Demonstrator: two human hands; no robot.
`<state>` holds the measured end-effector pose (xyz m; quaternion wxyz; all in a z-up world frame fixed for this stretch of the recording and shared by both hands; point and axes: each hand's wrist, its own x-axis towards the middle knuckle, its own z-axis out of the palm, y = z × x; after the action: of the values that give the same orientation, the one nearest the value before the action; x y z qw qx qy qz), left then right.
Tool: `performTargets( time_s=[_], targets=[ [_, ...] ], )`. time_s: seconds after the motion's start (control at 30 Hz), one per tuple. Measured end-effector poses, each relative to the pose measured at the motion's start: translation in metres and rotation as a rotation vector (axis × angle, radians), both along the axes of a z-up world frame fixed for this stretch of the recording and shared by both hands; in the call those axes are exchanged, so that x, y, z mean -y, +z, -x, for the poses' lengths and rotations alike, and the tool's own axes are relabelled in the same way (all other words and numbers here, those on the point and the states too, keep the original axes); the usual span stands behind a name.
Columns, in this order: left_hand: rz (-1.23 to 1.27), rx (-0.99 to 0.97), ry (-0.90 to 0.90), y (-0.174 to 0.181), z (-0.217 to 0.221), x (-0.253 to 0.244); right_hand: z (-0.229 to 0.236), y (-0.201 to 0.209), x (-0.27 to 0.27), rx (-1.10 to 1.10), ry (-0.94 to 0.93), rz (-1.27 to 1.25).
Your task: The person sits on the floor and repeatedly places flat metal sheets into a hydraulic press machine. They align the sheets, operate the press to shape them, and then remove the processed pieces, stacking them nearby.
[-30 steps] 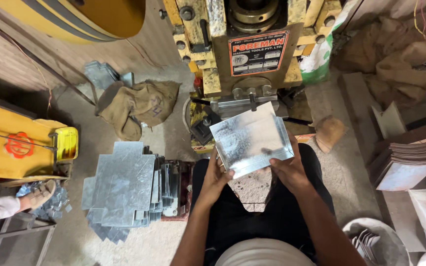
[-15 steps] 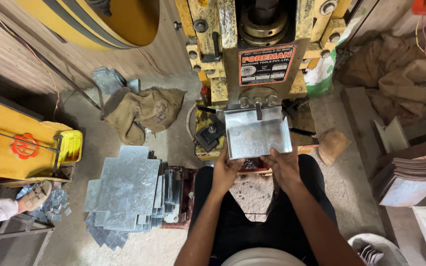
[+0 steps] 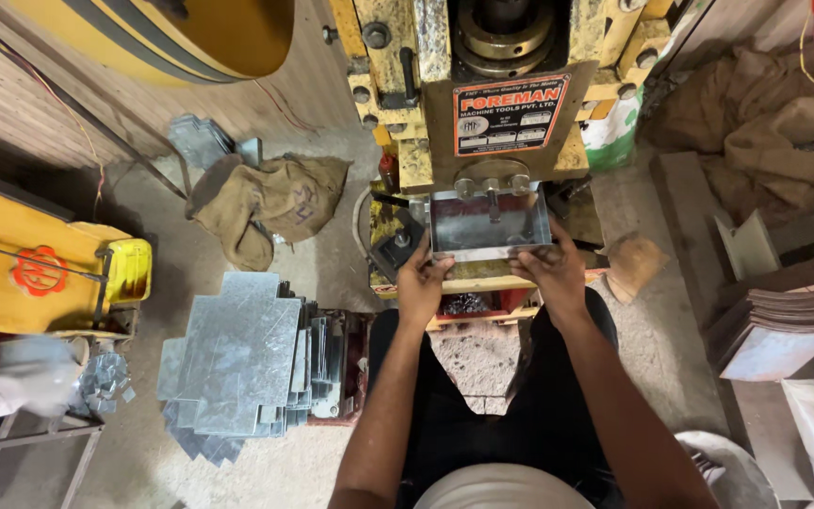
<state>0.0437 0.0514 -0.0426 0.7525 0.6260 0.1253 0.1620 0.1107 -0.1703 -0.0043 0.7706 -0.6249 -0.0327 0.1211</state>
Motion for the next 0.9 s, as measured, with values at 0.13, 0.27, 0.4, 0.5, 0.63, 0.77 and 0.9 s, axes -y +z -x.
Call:
performTargets(
  time_s=[0.13,0.27,0.4,0.5,0.63,0.77,0.9],
  targets=[
    [-0.037,-0.034,0.06,0.013,0.006,0.002,0.001,-0.003,-0.001,-0.005,-0.108,0.1],
    [-0.12,-0.061,0.14,0.019,0.007,0.003,0.001,-0.013,-0.001,0.015,-0.151,0.087],
    [-0.16,-0.059,0.186,-0.005,0.004,-0.001,0.0,-0.021,-0.002,0.02,-0.15,0.041],
    [-0.189,-0.039,0.219,-0.039,0.002,-0.007,0.002,-0.019,-0.001,0.043,-0.138,0.067],
    [-0.052,0.038,0.147,-0.039,-0.01,0.0,-0.001,-0.01,-0.009,0.072,-0.149,0.022],
    [-0.184,0.008,-0.108,0.01,0.003,0.003,-0.007,-0.005,-0.018,0.084,-0.063,-0.082],
    [-0.082,0.136,-0.24,0.027,0.017,0.006,0.006,0.008,-0.003,0.116,-0.018,-0.059]
  ],
)
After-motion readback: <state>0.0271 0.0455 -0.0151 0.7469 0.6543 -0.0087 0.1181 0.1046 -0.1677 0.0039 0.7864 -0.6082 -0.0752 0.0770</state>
